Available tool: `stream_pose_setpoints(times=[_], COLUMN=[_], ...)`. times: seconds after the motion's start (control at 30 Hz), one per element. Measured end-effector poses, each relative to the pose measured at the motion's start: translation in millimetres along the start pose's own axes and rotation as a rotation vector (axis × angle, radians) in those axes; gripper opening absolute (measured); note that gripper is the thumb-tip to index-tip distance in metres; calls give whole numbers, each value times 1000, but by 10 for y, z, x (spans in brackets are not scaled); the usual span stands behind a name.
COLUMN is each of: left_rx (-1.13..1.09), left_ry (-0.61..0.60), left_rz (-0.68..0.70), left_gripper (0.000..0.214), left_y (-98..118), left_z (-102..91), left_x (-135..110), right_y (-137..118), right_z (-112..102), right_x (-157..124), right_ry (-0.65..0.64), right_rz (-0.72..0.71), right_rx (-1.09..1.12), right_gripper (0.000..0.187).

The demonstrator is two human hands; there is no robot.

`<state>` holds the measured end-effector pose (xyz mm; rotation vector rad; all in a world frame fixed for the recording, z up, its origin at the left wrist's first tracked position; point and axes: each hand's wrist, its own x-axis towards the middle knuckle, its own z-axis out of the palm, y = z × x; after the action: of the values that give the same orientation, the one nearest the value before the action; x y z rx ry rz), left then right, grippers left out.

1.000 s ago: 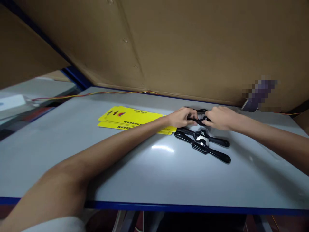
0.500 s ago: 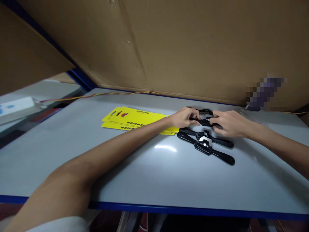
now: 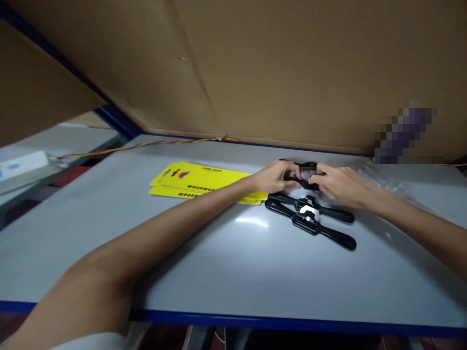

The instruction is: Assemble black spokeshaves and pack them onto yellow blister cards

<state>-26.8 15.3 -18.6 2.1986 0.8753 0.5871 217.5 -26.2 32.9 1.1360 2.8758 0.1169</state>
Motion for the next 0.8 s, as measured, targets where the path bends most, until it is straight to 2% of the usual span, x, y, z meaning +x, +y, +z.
stream_pose_setpoints(times=[0.13, 0.27, 0.5, 0.73, 0.8], left_rx=[7, 7, 1, 0, -10], left_ry=[-2, 2, 0, 7, 4], left_rz=[-17, -29, -45, -45, -54], left_gripper=[25, 23, 23, 26, 26], left_y=[6, 19, 29, 22, 20], left_z=[-1, -5, -8, -5, -6], left_x=[-1, -3, -6, -16, -15], right_y=[67, 82, -53, 37, 79], right_z=[10, 38, 73, 93, 88], right_x=[-19, -114, -155, -148, -162], right_ry=[8, 30, 53, 71, 60], right_rz=[-26, 48, 148, -19, -21], right_rx=[48, -22, -109, 74, 66], right_gripper=[32, 35, 46, 41, 40])
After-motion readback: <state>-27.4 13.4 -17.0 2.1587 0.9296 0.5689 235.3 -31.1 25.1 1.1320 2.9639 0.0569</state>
